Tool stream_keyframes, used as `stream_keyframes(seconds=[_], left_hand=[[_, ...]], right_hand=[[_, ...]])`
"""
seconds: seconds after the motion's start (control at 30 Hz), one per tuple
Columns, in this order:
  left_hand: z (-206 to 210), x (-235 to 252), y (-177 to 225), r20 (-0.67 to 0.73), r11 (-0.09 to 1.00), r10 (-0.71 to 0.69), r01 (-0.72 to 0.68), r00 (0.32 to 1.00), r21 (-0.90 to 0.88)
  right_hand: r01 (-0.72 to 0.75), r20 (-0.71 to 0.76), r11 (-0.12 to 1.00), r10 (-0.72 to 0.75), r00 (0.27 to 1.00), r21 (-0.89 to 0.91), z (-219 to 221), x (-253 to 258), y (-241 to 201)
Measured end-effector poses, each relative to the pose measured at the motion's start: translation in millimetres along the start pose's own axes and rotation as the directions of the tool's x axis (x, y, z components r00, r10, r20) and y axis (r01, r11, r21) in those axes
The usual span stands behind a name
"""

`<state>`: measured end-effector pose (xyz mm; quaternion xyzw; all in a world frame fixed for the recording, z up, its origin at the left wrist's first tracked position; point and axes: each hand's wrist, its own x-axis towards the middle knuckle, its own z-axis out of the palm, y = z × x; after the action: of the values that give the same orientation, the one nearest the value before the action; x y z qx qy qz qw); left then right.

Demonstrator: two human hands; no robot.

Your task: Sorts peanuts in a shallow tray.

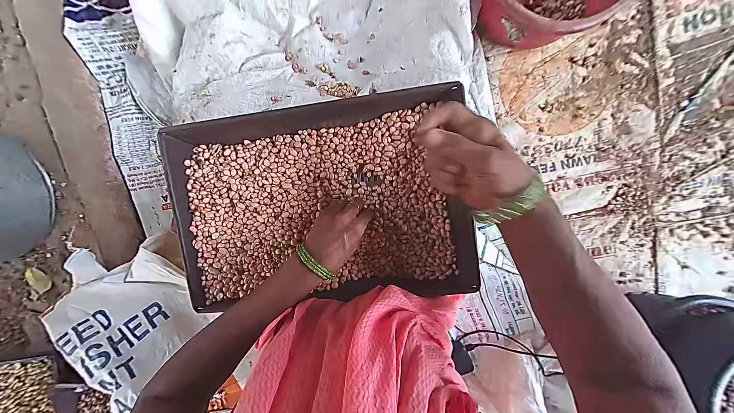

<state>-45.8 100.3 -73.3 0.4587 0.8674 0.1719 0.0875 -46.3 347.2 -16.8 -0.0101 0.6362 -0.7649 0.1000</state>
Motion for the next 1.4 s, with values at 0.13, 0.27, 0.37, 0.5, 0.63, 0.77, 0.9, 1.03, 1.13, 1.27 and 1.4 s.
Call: stream_keyframes(seconds=[0.13, 0.27, 0.37, 0.5, 0.63, 0.77, 0.9, 1.03, 1.13, 1.27, 1.4], left_hand=[[-6.8, 4.0, 3.2, 0.123, 0.999, -0.042, 0.042, 0.992, -0.001], [-15.5, 6.3, 2.0, 0.135, 0.96, -0.135, 0.163, 0.982, -0.229], [-27.3, 17.2, 7.3, 0.076, 0.862, -0.176, 0.191, 0.981, -0.469], [-32.1, 46.6, 12.1, 0.007, 0.813, -0.206, 0.175, 0.979, -0.555], [-20.0, 68.3, 8.6, 0.036, 0.892, -0.062, 0.072, 0.997, -0.446], [-7.7, 79.2, 17.7, 0.152, 0.972, 0.014, 0.022, 0.988, -0.234], [2.2, 76.4, 17.7, 0.107, 0.984, -0.042, 0.06, 0.993, -0.168], [-16.7, 59.0, 28.3, -0.077, 0.966, -0.102, 0.08, 0.992, -0.248], [-40.3, 47.3, 54.1, -0.244, 0.918, -0.045, -0.056, 0.969, -0.393], [-75.2, 41.5, 20.4, -0.182, 0.894, -0.175, 0.078, 0.968, -0.441], [-67.8, 49.6, -40.9, 0.069, 0.93, -0.289, 0.297, 0.955, -0.217]], right_hand=[[0.019, 0.057, 0.933, -0.042, 0.997, 0.359, -10.9, -51.8, -7.6], [-0.033, 0.064, 0.901, 0.006, 0.998, 0.432, -1.2, -72.3, 11.3], [-0.053, 0.039, 0.883, 0.039, 0.998, 0.466, 2.5, -77.8, 18.1], [-0.04, 0.025, 0.727, 0.032, 0.999, 0.685, 2.1, -85.6, 16.9], [-0.033, 0.008, 0.685, 0.039, 0.999, 0.728, 4.8, -92.1, 20.8], [0.002, -0.127, 0.782, 0.099, 0.987, 0.623, 8.4, -92.1, 15.5], [-0.042, -0.132, 0.82, 0.142, 0.981, 0.571, 7.8, -93.3, 8.8], [-0.213, -0.206, 0.844, 0.351, 0.914, 0.493, 26.8, -91.5, 6.3], [-0.322, -0.267, 0.795, 0.505, 0.821, 0.514, 51.3, -89.3, 17.6], [-0.313, -0.188, 0.745, 0.504, 0.843, 0.589, 58.5, -84.6, 29.8], [-0.285, -0.23, 0.786, 0.47, 0.852, 0.548, 53.9, -73.2, 25.0]])
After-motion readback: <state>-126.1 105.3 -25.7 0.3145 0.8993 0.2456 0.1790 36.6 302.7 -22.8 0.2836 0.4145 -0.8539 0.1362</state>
